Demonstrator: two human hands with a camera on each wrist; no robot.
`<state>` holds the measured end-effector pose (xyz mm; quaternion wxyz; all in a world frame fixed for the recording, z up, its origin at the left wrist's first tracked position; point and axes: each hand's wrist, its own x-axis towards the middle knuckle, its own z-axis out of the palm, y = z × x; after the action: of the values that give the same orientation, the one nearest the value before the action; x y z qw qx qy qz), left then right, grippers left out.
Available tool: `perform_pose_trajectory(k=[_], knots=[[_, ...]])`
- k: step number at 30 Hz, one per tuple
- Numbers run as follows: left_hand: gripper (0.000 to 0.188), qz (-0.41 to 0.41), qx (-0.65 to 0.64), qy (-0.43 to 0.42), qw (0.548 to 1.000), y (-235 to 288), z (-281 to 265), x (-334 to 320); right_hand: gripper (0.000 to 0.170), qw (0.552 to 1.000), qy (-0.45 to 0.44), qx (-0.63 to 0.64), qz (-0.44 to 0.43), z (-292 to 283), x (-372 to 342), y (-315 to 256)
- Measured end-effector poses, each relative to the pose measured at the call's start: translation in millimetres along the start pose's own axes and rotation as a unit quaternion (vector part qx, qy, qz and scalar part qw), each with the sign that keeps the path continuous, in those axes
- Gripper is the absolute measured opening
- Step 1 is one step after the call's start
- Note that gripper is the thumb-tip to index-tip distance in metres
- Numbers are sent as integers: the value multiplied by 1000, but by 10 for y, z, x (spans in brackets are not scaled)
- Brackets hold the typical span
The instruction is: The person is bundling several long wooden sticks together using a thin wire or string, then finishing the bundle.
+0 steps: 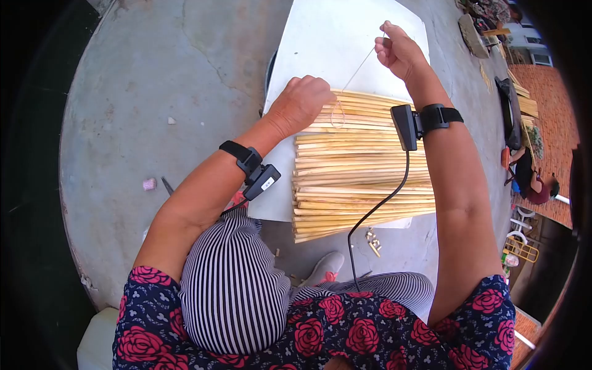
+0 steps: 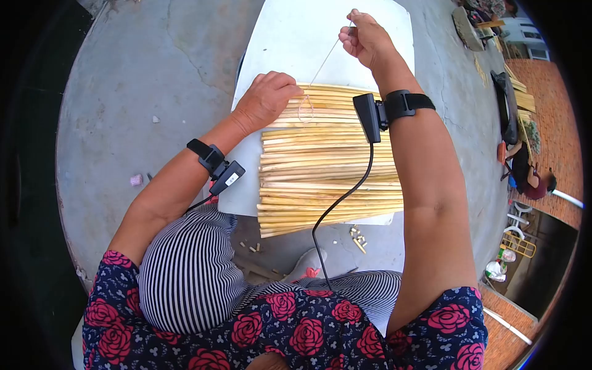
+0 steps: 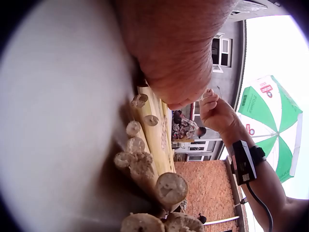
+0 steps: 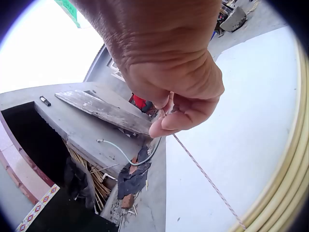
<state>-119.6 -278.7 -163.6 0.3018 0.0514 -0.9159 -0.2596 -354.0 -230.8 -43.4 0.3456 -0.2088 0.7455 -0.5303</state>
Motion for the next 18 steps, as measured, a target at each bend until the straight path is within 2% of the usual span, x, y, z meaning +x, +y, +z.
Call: perform_pose_trajectory(k=[1,4,5,7,8,11,15,18], knots=[[25,3,0,-1,1000,-7,-2,-6,24,995,1,98,0,-64,81,-8],[21,-3,-18,10,1000,-12,19,-18,20,978,59,201,4,-120,253,-219],[21,-5,-16,11,1000,-13,24,-13,16,977,57,206,-2,-101,225,-321],[20,-8,-13,12,1000,-1,25,-20,17,952,10,303,43,-459,794,-151],[20,-10,-10,9,1000,3,24,-26,14,946,53,316,56,-456,776,-267],[20,-14,-1,5,1000,13,12,-20,12,966,61,251,0,-463,610,-491],[20,-4,-3,16,1000,3,19,-13,12,966,3,253,-45,-510,663,-487],[19,10,10,23,1000,24,15,-23,12,956,-51,262,-122,-482,649,-511]])
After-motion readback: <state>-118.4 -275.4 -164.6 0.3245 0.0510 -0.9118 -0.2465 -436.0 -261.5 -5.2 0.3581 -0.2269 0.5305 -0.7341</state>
